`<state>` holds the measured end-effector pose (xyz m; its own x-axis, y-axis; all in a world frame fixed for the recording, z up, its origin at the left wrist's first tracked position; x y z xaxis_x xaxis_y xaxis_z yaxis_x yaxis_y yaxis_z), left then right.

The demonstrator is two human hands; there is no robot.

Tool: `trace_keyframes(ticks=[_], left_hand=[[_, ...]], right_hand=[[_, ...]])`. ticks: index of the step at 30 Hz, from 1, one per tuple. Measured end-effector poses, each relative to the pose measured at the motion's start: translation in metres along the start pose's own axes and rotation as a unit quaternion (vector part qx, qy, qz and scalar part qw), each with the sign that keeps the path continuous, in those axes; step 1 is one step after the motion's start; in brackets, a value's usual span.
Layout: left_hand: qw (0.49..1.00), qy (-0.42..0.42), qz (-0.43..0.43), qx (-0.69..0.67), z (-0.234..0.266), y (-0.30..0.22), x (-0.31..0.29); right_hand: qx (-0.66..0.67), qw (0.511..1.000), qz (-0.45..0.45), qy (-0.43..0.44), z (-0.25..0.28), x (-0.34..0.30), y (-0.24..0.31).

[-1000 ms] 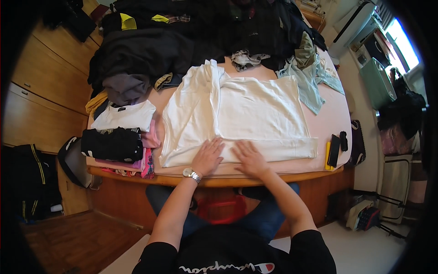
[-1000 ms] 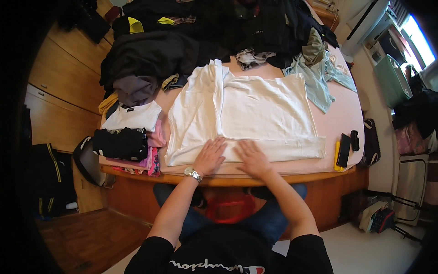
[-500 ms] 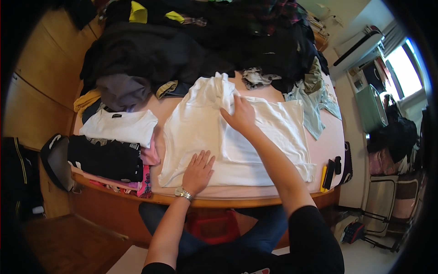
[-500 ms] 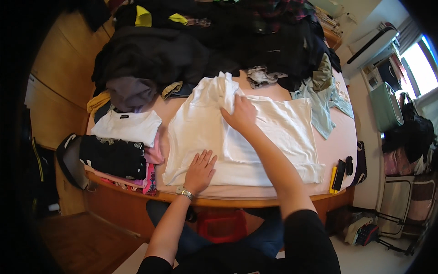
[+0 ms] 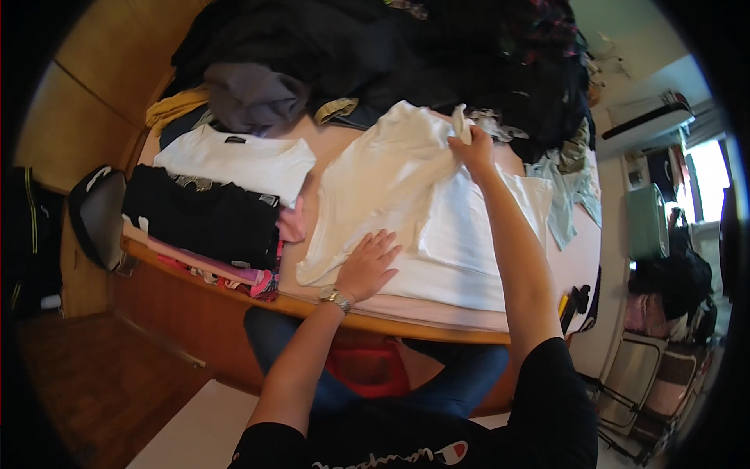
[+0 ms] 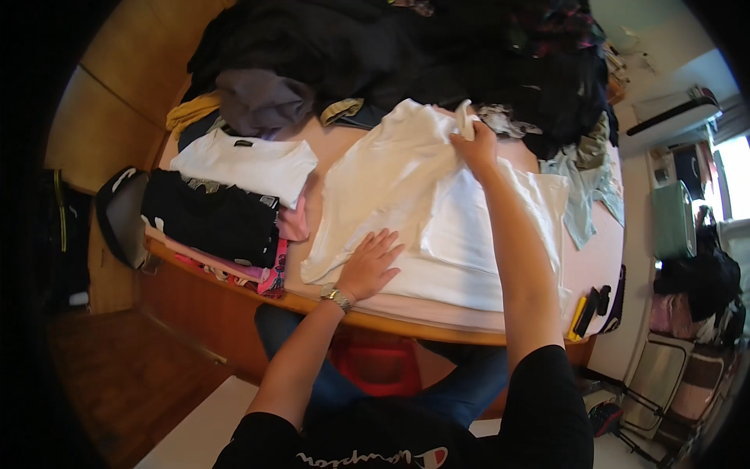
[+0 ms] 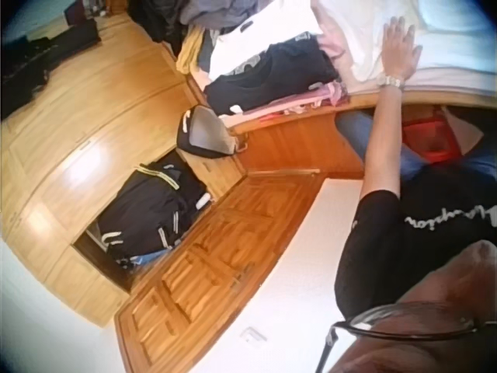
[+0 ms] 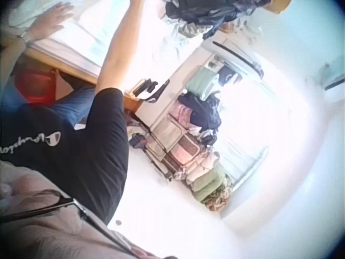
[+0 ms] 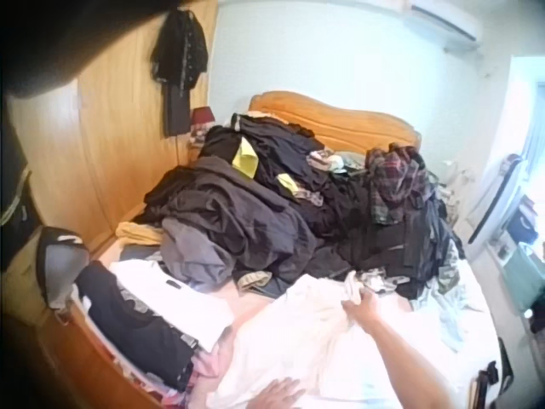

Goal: The person folds a white t-shirt on a bed by spreading it flat, folding the sleeves and sides inward to form a long rectangle, and then folding it again to create a square before placing it on top of a stack of folded clothes.

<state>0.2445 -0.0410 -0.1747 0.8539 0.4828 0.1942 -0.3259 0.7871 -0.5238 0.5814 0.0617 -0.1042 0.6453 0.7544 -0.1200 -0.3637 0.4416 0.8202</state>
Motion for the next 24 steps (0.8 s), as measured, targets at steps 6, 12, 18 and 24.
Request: trace_keyframes(ticks=[6,12,18,24], left_hand=[[0.994,-0.097,0.031,-0.042,0.012,0.013,-0.014],[0.987,-0.143,0.063,-0.040,0.006,0.000,0.003],[0.967,-0.163,0.195,-0.009,-0.020,0.025,0.011],[0.864,-0.106,0.306,-0.386,-0.017,0.034,0.009]], right_hand=[[0.316,0.911,0.167,0.203,0.051,-0.105,0.097],[0.023,0.901,0.404,0.158,0.127,-0.230,0.097],[-0.008,0.879,0.470,-0.080,0.149,-0.300,0.044],[0.206,0.924,0.273,-0.170,0.125,-0.340,-0.041]])
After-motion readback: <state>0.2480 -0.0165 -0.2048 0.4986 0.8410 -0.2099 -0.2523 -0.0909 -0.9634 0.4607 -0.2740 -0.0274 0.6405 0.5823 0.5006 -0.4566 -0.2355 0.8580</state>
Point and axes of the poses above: each hand's wrist, its own x-axis towards the middle knuckle, its own z-axis out of the back of the hand, y = z × x, the point moved 2 cm from there along x, towards the middle knuckle, and after that the axes turned 5 degrees about x, right-handed, at the moved point
